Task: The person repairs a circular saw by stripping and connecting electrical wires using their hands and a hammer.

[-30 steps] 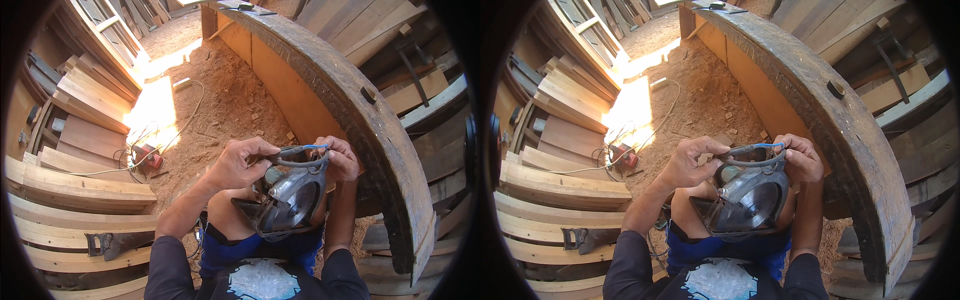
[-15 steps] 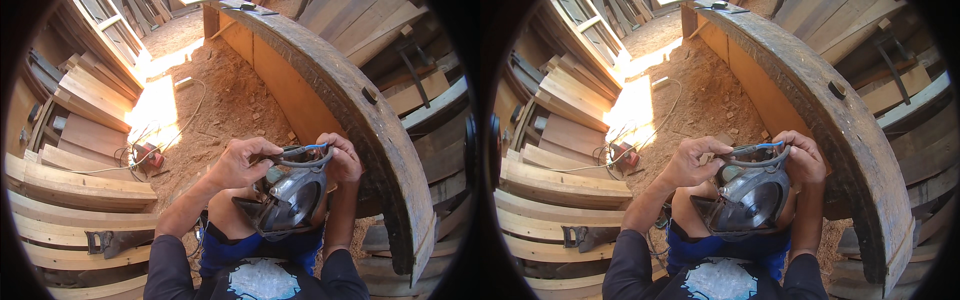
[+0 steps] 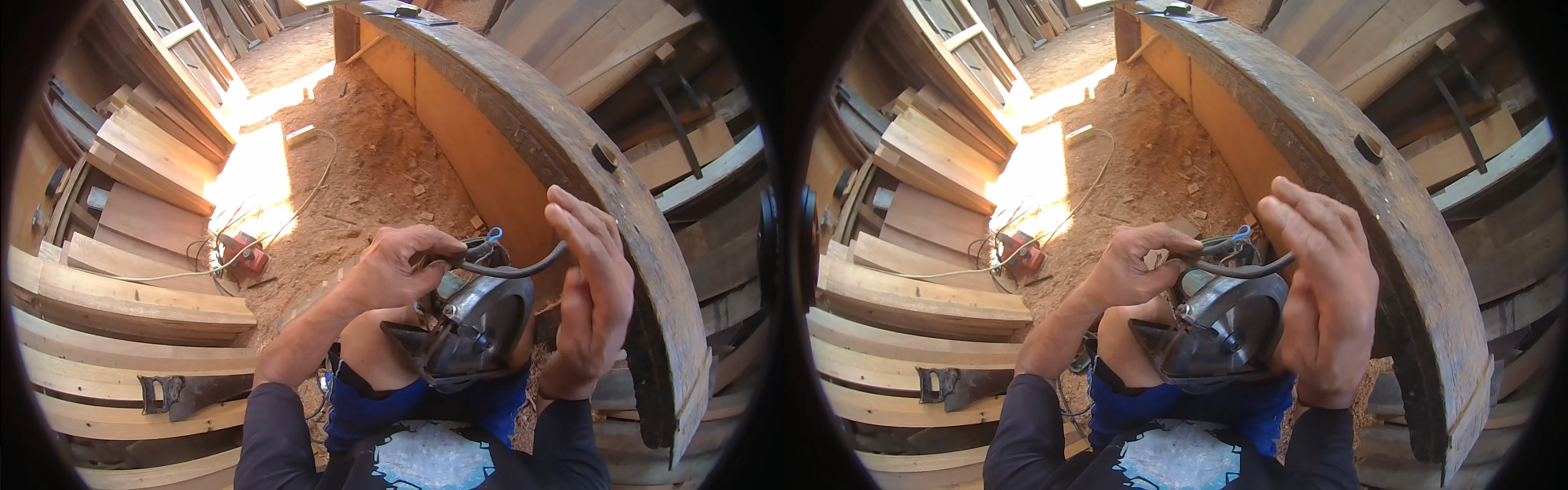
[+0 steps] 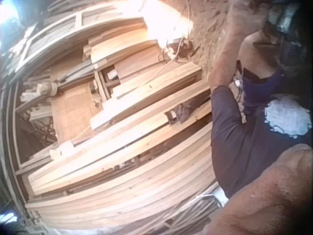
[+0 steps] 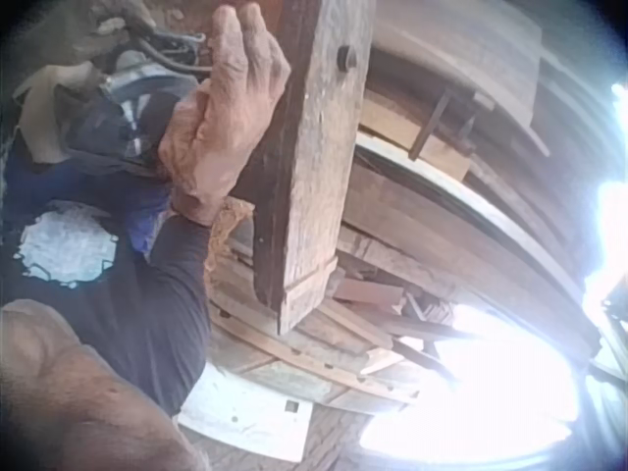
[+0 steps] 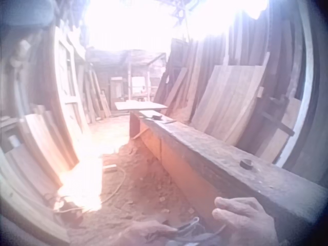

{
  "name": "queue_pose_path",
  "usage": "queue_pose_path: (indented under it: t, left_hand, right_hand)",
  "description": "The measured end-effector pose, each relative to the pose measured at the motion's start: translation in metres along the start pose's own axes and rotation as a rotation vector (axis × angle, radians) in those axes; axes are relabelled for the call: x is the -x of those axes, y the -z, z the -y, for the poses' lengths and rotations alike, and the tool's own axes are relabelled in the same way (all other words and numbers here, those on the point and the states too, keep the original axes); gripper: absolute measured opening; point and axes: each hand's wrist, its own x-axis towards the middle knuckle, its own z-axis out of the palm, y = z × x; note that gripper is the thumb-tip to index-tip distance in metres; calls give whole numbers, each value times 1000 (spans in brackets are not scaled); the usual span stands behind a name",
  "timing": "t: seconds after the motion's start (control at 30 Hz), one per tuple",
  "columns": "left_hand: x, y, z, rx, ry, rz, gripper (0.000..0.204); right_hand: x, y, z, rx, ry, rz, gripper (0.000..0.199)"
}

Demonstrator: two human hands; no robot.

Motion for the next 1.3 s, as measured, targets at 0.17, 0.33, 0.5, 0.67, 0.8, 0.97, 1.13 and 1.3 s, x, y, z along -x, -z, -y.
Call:
queue_pose_path:
  t: [0.17,0.33,0.5,0.67,0.8,0.97,1.13,1.3]
  left_hand:
    - [10,5,5,3,-22,-28,30]
    - [1,-11,-1,-53,-37,-78,27]
    - [4,-11,8,-24,-14,-124,25]
    - [3,-11,7,-16,55,-132,24]
    - [1,-15,2,35,77,-173,22]
    - [0,-16,-5,44,155,-178,23]
    - [0,-17,2,153,200,-201,26]
    - [-5,-20,15,282,129,-121,26]
  right_hand:
    - [-11,-33,20,262,167,407,51]
    - [-4,-49,-20,437,145,552,31]
    - [-4,-57,-28,347,137,518,22]
    - [-7,-61,-27,286,158,445,20]
    - [-8,-64,-25,285,166,424,20]
    - [-16,-64,-28,299,238,463,21]
    - [-19,-66,-32,285,223,546,19]
    - [-15,-63,-36,276,172,581,18]
